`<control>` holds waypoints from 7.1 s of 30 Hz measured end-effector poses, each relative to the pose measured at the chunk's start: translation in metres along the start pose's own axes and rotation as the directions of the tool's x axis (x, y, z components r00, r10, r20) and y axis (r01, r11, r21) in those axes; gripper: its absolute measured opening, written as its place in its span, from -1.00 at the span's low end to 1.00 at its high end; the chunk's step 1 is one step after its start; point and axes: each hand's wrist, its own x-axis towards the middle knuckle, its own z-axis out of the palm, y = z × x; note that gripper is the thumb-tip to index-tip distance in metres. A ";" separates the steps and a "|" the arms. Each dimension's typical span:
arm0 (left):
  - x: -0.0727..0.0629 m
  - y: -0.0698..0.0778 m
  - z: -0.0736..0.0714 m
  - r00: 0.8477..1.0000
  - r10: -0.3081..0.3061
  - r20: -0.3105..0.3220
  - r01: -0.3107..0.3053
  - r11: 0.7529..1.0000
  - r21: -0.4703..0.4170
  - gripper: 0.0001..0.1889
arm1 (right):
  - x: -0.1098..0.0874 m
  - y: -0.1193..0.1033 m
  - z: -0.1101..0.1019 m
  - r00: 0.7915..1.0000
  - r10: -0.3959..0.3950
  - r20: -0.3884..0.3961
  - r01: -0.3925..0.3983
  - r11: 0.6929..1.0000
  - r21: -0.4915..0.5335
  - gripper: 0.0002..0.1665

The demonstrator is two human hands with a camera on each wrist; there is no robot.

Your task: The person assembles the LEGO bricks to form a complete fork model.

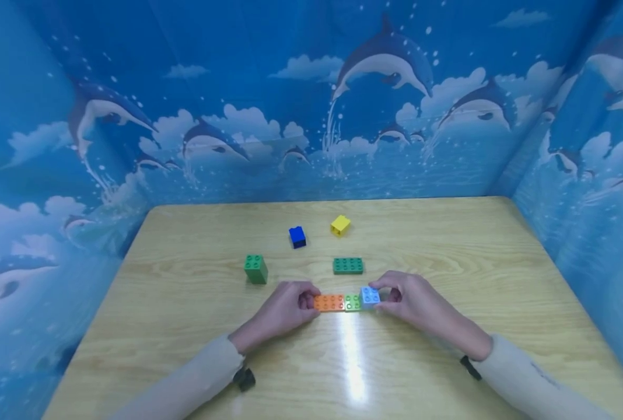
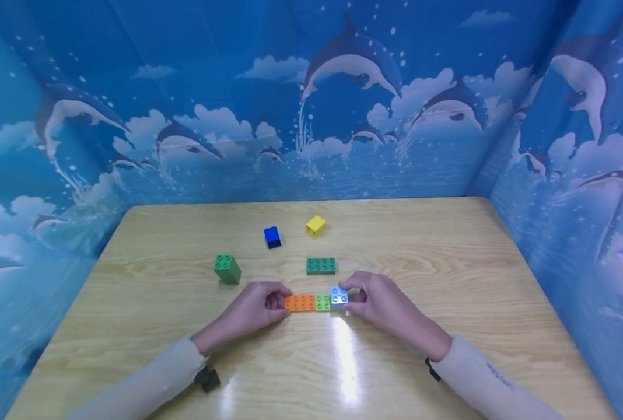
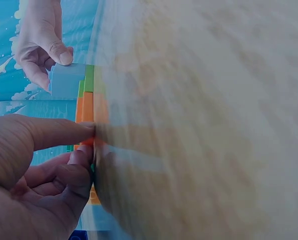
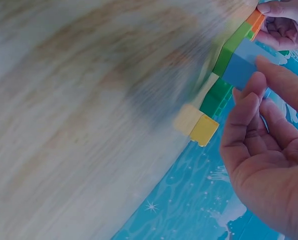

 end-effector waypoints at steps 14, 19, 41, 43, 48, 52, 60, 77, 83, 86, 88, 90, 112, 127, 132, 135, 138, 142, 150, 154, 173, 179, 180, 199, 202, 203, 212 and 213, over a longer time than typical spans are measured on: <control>-0.002 0.002 0.001 1.000 -0.008 -0.008 0.008 1.000 0.025 -0.64 | 0.000 0.004 0.001 1.000 -0.002 -0.008 0.002 1.000 0.005 -0.50; -0.004 0.000 0.001 1.000 0.007 -0.011 -0.007 1.000 0.029 -0.65 | 0.001 0.004 0.002 1.000 -0.002 0.000 0.002 1.000 0.015 -0.51; 0.000 -0.004 -0.001 0.999 -0.019 0.025 0.020 0.999 -0.042 -0.63 | -0.002 -0.002 0.005 0.998 0.047 -0.031 -0.048 0.999 -0.020 -0.53; 0.001 -0.004 -0.001 0.999 -0.018 0.028 0.019 0.999 -0.038 -0.62 | -0.003 -0.002 0.006 0.998 0.058 -0.033 -0.058 0.998 -0.019 -0.52; 0.002 -0.004 -0.001 0.999 -0.024 0.037 0.025 0.999 -0.037 -0.62 | -0.002 -0.001 0.009 0.996 0.083 -0.021 -0.084 0.996 -0.038 -0.52; 0.002 -0.003 -0.001 0.998 -0.034 0.047 0.036 0.999 -0.037 -0.62 | -0.001 0.001 0.011 0.996 0.088 -0.012 -0.089 0.995 -0.041 -0.52; 0.002 -0.003 -0.003 0.999 -0.033 0.039 0.035 0.998 -0.043 -0.60 | 0.002 0.001 0.011 0.996 0.094 -0.003 -0.094 0.995 -0.025 -0.54; 0.002 -0.005 -0.002 1.000 -0.016 0.024 0.018 0.998 -0.053 -0.62 | 0.001 0.004 0.011 0.997 0.078 0.000 -0.078 0.997 -0.004 -0.55; 0.001 -0.003 -0.003 0.999 -0.029 0.021 0.030 0.998 -0.055 -0.61 | 0.001 0.003 0.010 0.996 0.084 0.005 -0.084 0.996 -0.005 -0.55; 0.001 -0.003 -0.003 0.999 -0.036 0.021 0.038 0.998 -0.051 -0.61 | 0.000 0.003 0.010 0.997 0.078 0.006 -0.078 0.997 -0.011 -0.56; 0.001 -0.002 -0.003 0.999 -0.040 0.021 0.041 0.998 -0.049 -0.61 | 0.000 0.002 0.010 0.997 0.072 0.004 -0.072 0.997 -0.016 -0.56; 0.002 -0.002 -0.003 0.999 -0.040 0.022 0.041 0.998 -0.048 -0.61 | 0.000 0.002 0.010 0.998 0.066 0.002 -0.066 0.998 -0.018 -0.56; 0.001 -0.003 -0.005 0.999 -0.032 0.027 0.032 0.999 -0.034 -0.56 | 0.006 0.001 -0.006 0.995 0.001 -0.101 0.009 0.995 0.098 -0.41; 0.000 -0.004 -0.004 0.999 -0.036 0.011 0.036 0.999 -0.020 -0.57 | 0.066 0.026 -0.012 0.974 0.105 -0.202 -0.077 0.987 0.141 -0.48; 0.000 -0.003 -0.003 0.999 -0.037 0.020 0.037 0.999 -0.029 -0.58 | 0.080 0.033 -0.010 0.961 0.213 -0.177 -0.179 0.965 0.192 -0.35; 0.000 -0.003 -0.003 0.999 -0.039 0.029 0.040 0.999 -0.033 -0.58 | 0.090 0.032 -0.009 0.960 0.236 -0.154 -0.206 0.961 0.186 -0.26; 0.000 -0.003 -0.003 0.998 -0.044 0.034 0.045 0.999 -0.031 -0.59 | 0.103 0.030 -0.007 0.956 0.259 -0.139 -0.231 0.955 0.188 -0.22; 0.000 -0.004 -0.004 0.999 -0.022 0.034 0.023 0.999 -0.024 -0.60 | 0.118 0.026 -0.002 0.946 0.296 -0.128 -0.268 0.942 0.200 -0.21; -0.001 -0.005 -0.006 0.999 -0.002 0.032 0.003 1.000 -0.025 -0.59 | 0.140 0.018 0.004 0.930 0.352 -0.109 -0.326 0.924 0.198 -0.12; -0.002 -0.007 -0.006 0.999 -0.001 0.036 0.002 0.999 -0.033 -0.59 | 0.146 0.017 0.005 0.918 0.378 -0.120 -0.353 0.916 0.189 -0.13; 0.001 -0.006 -0.006 0.999 0.007 0.035 -0.007 1.000 -0.013 -0.57 | 0.158 0.020 0.012 0.923 0.363 -0.130 -0.341 0.925 0.165 -0.30; 0.001 -0.005 -0.006 1.000 0.009 0.026 -0.008 1.000 -0.014 -0.57 | 0.157 0.016 0.015 0.944 0.298 -0.143 -0.269 0.945 0.188 -0.40; 0.001 -0.005 -0.005 1.000 0.011 0.025 -0.010 1.000 -0.016 -0.57 | 0.157 0.015 0.015 0.946 0.292 -0.141 -0.263 0.945 0.196 -0.44; 0.002 -0.003 -0.004 1.000 0.003 0.022 -0.002 0.999 -0.036 -0.56 | 0.146 0.014 0.013 0.931 0.359 -0.065 -0.324 0.896 0.304 -0.41; 0.002 -0.002 -0.004 1.000 -0.003 0.023 0.004 0.999 -0.037 -0.56 | 0.143 0.015 0.011 0.930 0.363 -0.046 -0.328 0.882 0.338 -0.39; 0.002 -0.002 -0.004 1.000 -0.006 0.024 0.007 0.999 -0.037 -0.56 | 0.143 0.015 0.010 0.931 0.361 -0.043 -0.325 0.880 0.347 -0.39; 0.002 -0.002 -0.004 1.000 -0.005 0.020 0.006 1.000 -0.028 -0.55 | 0.135 0.017 0.006 0.950 0.305 -0.071 -0.256 0.887 0.385 -0.41; 0.002 -0.002 -0.003 1.000 0.001 0.018 -0.001 1.000 -0.029 -0.55 | 0.134 0.017 0.006 0.952 0.297 -0.080 -0.246 0.891 0.381 -0.41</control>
